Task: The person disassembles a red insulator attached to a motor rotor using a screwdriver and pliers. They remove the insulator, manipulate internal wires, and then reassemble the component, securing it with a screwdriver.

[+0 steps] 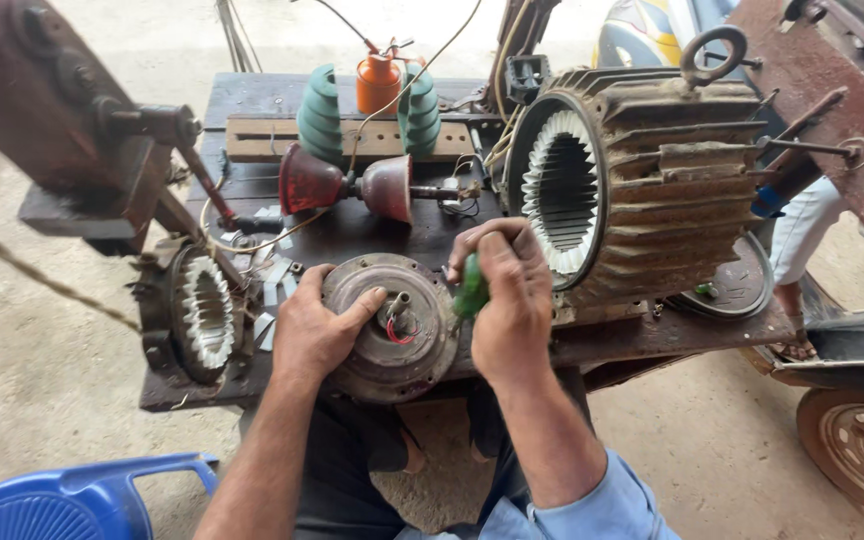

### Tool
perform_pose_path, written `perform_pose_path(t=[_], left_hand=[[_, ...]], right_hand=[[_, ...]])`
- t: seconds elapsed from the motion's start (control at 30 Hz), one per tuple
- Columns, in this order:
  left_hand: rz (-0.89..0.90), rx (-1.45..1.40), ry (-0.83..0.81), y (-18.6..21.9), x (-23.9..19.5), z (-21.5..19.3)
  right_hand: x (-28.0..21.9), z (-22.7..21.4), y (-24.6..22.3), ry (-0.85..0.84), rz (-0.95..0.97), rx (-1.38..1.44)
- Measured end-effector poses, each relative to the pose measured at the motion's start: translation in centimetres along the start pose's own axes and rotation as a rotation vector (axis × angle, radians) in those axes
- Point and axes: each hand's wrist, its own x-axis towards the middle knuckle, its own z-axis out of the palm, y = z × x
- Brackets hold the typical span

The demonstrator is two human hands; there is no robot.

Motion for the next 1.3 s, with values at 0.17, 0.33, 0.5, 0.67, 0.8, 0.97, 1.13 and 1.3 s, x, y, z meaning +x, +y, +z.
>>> perform_pose_path(t=[0.17,0.33,0.5,0.67,0.8,0.97,1.13,1.3], left_hand=[[0.003,0.0,-0.03,-0.5,0.5,-0.2],[-0.024,-0.015,-0.1,-0.1,1.1,-0.5],[0.023,0.026,-0.107,-0.5,1.3,-0.7],[0.041,0.07,-0.181,-0.3,2.2,-0.7],[0.063,0.101,-0.175,0.3,2.9,-0.6],[0.179,0.152,-0.022,-0.4,2.5,-0.2],[0.151,-0.021,0.19,-1.7,0.2,0.0],[0.108,-0.084,0.287,-2.4,-3.8,0.9]], right_hand=[[2.5,-2.9,-0.5,-0.358,0.165,0.28],[4.1,-4.1,-0.5,-0.553,0.181,0.355],[1.8,-1.6,-2.2,-0.385,-0.285,-0.316],[2.8,-0.3,-8.5,-0.6,-0.403,-1.578],[4.8,0.9,-11.7,-1.129,0.036,-1.959],[4.6,1.7,-14.4,-1.329,-0.342,-1.316],[3.6,3.0,-14.2,-1.026,0.068,-1.823],[4.7,2.5,-13.5,-0.961,0.367,-2.046]])
